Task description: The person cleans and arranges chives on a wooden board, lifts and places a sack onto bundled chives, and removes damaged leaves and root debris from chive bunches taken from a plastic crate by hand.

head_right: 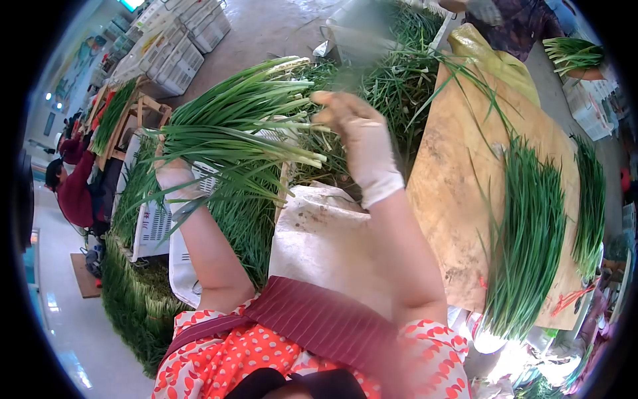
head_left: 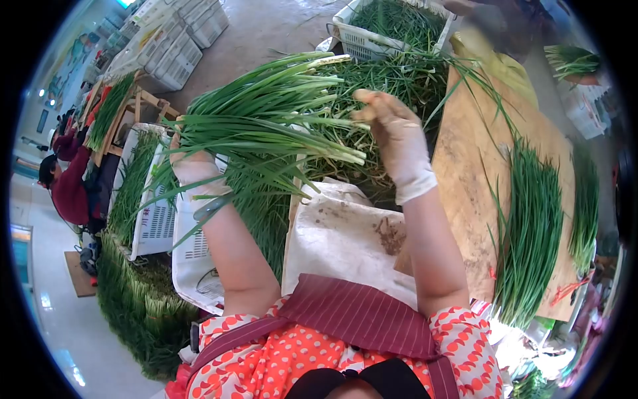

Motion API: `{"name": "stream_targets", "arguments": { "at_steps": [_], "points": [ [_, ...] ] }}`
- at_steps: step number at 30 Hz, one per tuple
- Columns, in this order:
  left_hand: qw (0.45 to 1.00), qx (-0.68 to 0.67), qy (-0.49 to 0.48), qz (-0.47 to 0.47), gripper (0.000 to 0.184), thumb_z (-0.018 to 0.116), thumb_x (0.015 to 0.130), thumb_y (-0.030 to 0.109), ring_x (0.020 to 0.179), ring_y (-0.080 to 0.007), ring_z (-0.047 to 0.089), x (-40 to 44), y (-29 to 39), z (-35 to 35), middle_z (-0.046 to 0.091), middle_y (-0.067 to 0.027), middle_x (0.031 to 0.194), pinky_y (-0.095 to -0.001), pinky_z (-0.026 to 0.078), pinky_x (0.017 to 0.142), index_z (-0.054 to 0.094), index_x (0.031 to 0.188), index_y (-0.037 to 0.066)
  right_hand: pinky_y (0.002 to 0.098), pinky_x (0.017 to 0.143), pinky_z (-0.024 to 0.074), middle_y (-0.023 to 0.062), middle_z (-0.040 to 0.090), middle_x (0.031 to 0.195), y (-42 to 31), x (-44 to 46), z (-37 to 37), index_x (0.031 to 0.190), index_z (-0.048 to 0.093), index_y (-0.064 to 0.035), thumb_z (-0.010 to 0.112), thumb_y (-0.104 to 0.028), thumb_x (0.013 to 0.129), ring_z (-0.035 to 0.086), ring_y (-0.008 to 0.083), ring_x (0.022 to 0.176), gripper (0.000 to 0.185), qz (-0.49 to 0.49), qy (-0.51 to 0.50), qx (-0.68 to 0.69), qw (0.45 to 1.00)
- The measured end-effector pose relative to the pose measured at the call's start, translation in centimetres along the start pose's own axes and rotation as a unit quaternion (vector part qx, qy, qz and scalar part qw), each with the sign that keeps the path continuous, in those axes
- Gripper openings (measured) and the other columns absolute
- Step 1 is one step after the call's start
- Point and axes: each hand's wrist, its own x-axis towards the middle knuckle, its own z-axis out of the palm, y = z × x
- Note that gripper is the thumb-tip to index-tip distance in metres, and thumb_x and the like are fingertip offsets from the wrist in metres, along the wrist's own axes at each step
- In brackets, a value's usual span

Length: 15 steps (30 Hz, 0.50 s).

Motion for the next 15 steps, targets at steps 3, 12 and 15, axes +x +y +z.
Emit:
{"name": "stream_targets", "arguments": {
  "at_steps": [3, 12, 15],
  "points": [
    [0.994, 0.068, -0.081, 0.029, 0.030, 0.036, 0.090, 0.017, 0.103, -0.0251, 0.051, 3.2, 0.4, -3.0, 0.056, -0.0144, 0.110, -0.0397, 0.036, 0.097, 0.053, 0.108, 0.000, 0.0276, 0.083, 0.0450, 0.0007, 0.058, 0.078, 0.3, 0.5, -4.3, 0.108, 0.057, 0.0050, 0.052, -0.014, 0.090, 0.055, 0.0109, 0.075, 0.026, -0.064, 0.051, 0.026, 0.996],
    [0.981, 0.107, -0.159, 0.042, 0.022, 0.047, 0.087, 0.019, 0.092, -0.0206, 0.057, 3.2, -1.1, -3.5, 0.061, -0.0095, 0.098, -0.0356, 0.044, 0.089, 0.060, 0.097, 0.004, 0.0351, 0.074, 0.0441, 0.0093, 0.064, 0.090, -0.7, -2.4, 1.5, 0.106, 0.063, -0.0085, 0.071, -0.024, 0.071, 0.057, 0.0265, 0.079, 0.039, -0.268, -0.093, -0.552, 0.784],
    [0.987, 0.007, -0.161, -0.022, 0.021, 0.048, 0.086, 0.018, 0.093, -0.0207, 0.057, 0.3, -0.9, -0.9, 0.062, -0.0080, 0.100, -0.0359, 0.044, 0.089, 0.060, 0.098, 0.005, 0.0274, 0.065, 0.0463, 0.0123, 0.061, 0.080, -0.2, -2.9, 3.6, 0.095, 0.068, -0.0056, 0.071, -0.012, 0.072, 0.059, 0.0175, 0.072, 0.025, -0.012, -0.056, -0.452, 0.890]
  ]
}}
